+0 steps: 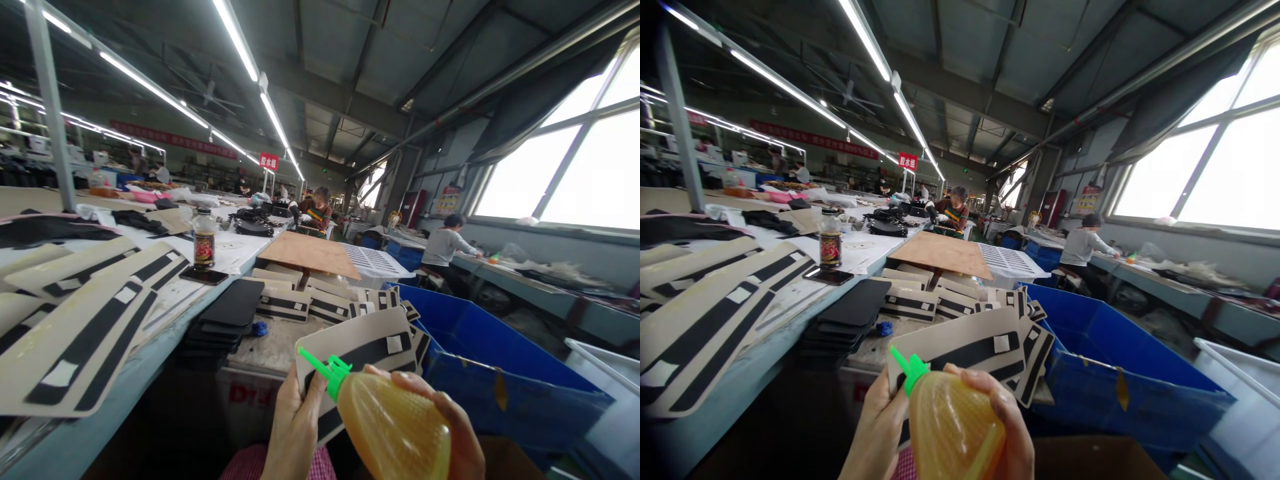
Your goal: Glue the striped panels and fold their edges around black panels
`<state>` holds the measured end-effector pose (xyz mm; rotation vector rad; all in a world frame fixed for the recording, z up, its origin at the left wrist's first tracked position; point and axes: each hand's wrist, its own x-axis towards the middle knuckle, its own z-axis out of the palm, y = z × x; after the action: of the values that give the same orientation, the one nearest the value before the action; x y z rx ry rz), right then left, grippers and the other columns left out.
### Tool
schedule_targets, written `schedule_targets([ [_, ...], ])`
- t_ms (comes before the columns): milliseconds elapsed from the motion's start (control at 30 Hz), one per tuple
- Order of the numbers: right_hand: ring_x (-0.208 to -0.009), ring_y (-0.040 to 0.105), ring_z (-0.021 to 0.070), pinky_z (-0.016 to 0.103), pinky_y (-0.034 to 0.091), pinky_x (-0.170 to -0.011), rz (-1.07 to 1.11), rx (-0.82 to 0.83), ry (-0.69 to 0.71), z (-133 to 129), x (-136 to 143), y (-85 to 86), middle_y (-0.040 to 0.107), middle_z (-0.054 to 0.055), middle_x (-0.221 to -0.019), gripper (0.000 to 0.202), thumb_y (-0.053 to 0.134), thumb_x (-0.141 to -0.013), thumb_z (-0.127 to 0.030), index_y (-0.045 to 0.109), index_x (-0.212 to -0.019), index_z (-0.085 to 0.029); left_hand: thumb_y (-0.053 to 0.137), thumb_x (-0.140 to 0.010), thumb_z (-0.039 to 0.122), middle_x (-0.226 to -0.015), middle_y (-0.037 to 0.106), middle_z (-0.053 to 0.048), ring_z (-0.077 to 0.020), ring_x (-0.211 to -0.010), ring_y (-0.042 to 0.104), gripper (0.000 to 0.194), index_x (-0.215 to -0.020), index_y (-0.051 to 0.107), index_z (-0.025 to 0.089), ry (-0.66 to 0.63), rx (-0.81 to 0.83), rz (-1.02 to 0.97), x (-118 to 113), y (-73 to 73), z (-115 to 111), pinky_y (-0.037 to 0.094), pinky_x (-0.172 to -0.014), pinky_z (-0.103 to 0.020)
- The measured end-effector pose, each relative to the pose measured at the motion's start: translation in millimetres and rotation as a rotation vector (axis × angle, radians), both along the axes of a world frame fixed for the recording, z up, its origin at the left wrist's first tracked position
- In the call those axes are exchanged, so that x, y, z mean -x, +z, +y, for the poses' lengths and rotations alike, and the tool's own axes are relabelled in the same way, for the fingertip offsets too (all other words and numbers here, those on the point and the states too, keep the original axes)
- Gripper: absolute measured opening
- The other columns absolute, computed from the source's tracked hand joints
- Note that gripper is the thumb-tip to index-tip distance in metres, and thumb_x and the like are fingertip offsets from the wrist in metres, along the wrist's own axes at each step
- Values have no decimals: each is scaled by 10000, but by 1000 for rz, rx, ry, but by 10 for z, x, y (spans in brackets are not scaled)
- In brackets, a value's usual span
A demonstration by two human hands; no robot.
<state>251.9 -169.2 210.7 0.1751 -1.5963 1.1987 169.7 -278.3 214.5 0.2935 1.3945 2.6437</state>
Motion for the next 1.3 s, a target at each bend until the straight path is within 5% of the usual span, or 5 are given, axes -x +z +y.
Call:
schedule_targets([
  [400,-1179,704,373,502,626,-903,66,53,-217,-71,114,62,646,162,-1410,642,781,-892,-273,519,-1479,-262,776,-816,527,-1176,795,-101,-327,-1223,670,481,-1140,783,172,-2,52,-1,45,-79,5,492,-1071,-395],
  [600,-1145,730,375,468,671,-819,68,140,49,-167,88,8,660,142,-1378,574,773,-906,-370,565,-1437,-305,811,-776,541,-1143,804,-90,-309,-1219,672,515,-1149,782,186,5,121,27,80,-152,-8,520,-1031,-358],
  [733,-1193,703,355,495,632,-931,102,170,-180,-227,99,38,674,125,-1355,575,805,-874,-225,600,-1407,-292,807,-786,541,-1163,798,-85,-315,-1180,697,543,-1208,756,203,10,66,-39,112,-180,-14,520,-1054,-410],
  [1067,-1203,690,314,475,593,-998,94,254,-258,-265,140,89,678,108,-1322,510,799,-876,-219,627,-1352,-279,845,-757,550,-1203,788,-94,-331,-1226,680,694,-1340,679,212,-72,17,-92,176,-265,-68,546,-1049,-428],
  [1300,-1100,733,348,498,654,-876,126,212,-11,-298,122,36,672,115,-1266,519,764,-888,-498,629,-1350,-302,841,-784,504,-1237,781,-54,-291,-1380,575,535,-1238,746,236,-61,44,11,181,-240,-42,399,-1203,-379],
])
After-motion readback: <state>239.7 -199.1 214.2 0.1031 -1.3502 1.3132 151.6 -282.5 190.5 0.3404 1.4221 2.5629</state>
